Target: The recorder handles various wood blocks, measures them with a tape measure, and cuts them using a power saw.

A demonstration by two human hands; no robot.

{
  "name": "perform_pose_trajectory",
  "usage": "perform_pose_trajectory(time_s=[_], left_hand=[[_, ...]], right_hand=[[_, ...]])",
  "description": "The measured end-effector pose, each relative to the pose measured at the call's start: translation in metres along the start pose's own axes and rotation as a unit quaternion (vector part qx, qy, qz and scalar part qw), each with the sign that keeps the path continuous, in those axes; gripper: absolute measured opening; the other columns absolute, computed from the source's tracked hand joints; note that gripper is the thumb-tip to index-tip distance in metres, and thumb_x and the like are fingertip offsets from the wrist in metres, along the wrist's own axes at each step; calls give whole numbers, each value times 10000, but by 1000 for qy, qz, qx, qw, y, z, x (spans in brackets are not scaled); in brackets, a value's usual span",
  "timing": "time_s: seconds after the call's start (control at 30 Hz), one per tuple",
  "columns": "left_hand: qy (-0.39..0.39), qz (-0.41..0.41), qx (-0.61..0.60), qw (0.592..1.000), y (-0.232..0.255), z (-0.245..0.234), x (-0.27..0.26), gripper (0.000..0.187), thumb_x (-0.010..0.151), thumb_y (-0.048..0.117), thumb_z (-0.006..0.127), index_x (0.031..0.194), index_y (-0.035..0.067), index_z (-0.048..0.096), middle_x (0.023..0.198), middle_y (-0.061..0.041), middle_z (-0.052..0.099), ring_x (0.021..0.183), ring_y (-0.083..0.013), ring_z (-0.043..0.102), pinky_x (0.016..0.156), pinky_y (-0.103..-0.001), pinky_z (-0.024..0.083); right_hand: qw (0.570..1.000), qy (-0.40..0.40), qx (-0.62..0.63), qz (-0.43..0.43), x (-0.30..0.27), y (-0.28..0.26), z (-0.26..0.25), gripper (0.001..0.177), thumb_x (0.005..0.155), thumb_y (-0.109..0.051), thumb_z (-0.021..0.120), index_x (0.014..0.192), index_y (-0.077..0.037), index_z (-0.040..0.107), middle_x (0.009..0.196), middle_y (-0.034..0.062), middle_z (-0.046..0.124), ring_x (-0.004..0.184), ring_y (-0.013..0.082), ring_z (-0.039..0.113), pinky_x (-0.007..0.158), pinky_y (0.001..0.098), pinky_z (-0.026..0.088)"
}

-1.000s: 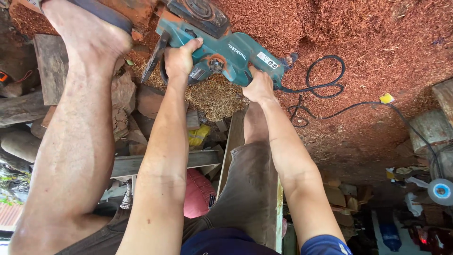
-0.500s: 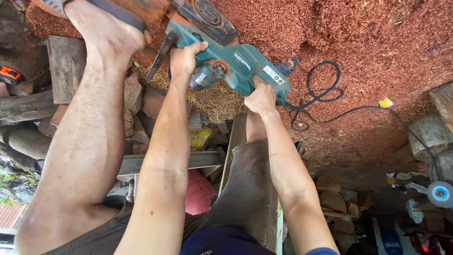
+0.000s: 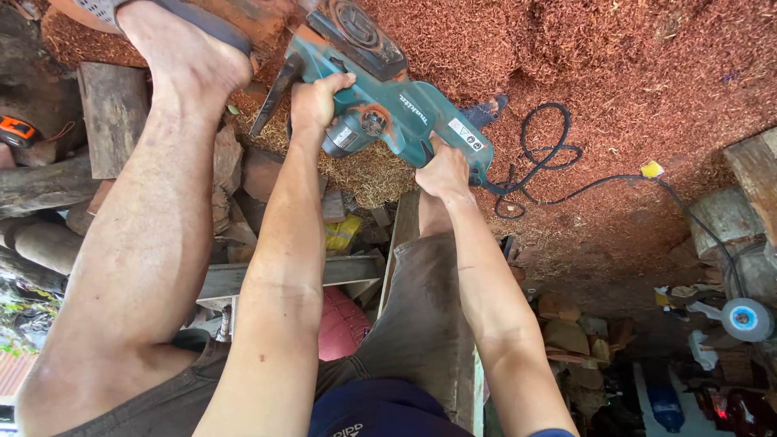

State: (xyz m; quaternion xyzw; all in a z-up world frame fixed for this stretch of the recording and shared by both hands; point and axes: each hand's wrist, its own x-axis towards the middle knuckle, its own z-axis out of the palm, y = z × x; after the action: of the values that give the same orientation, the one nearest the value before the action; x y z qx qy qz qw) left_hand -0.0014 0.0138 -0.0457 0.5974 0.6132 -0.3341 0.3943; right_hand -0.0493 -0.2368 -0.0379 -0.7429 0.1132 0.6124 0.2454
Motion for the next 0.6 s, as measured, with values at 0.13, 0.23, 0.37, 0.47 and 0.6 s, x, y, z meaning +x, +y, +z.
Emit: perform_pose_trajectory(time_s=[0.13, 0.23, 0.37, 0.47, 0.6], left_hand=[[-3, -6, 9, 1000, 5, 1, -3, 365, 645, 374, 832, 793, 43, 795, 679, -37, 717, 483, -155, 595, 444, -321, 442], [0, -10, 21, 1000, 5, 0, -2, 369, 646, 380, 833, 791, 43, 791, 679, -41, 709, 488, -163, 591, 446, -323, 442], [-11, -10, 14, 1000, 6, -1, -4, 348, 644, 388, 818, 795, 74, 814, 688, -30, 721, 506, -149, 605, 452, -314, 443], [-1, -19, 41, 999, 13, -2, -10, 344, 636, 393, 819, 787, 83, 800, 692, -18, 730, 516, -138, 621, 465, -309, 462], [-2, -31, 31, 999, 14, -2, -11, 354, 632, 389, 827, 788, 74, 796, 696, -27, 722, 515, -149, 600, 472, -319, 447]], right_hand=[[1000, -14, -1, 23, -1, -2, -3, 740, 736, -134, 693, 1462, -114, 553, 1205, 256, 696, 1172, 410, 649, 1059, 448, 481], [1000, -13, -4, 24, -1, 2, 1, 774, 718, -125, 704, 1472, -98, 535, 1209, 264, 689, 1173, 410, 646, 1058, 441, 480], [1000, -12, -5, 21, 0, 5, 5, 790, 693, -95, 701, 1467, -83, 542, 1239, 258, 685, 1194, 405, 642, 1072, 435, 478], [1000, -2, -9, 7, -4, 5, 4, 764, 677, -87, 718, 1429, -97, 580, 1271, 246, 671, 1216, 409, 620, 1077, 449, 463], [999, -18, 4, 26, -11, -6, -4, 719, 716, -113, 710, 1425, -138, 593, 1254, 229, 680, 1210, 406, 623, 1085, 457, 460]])
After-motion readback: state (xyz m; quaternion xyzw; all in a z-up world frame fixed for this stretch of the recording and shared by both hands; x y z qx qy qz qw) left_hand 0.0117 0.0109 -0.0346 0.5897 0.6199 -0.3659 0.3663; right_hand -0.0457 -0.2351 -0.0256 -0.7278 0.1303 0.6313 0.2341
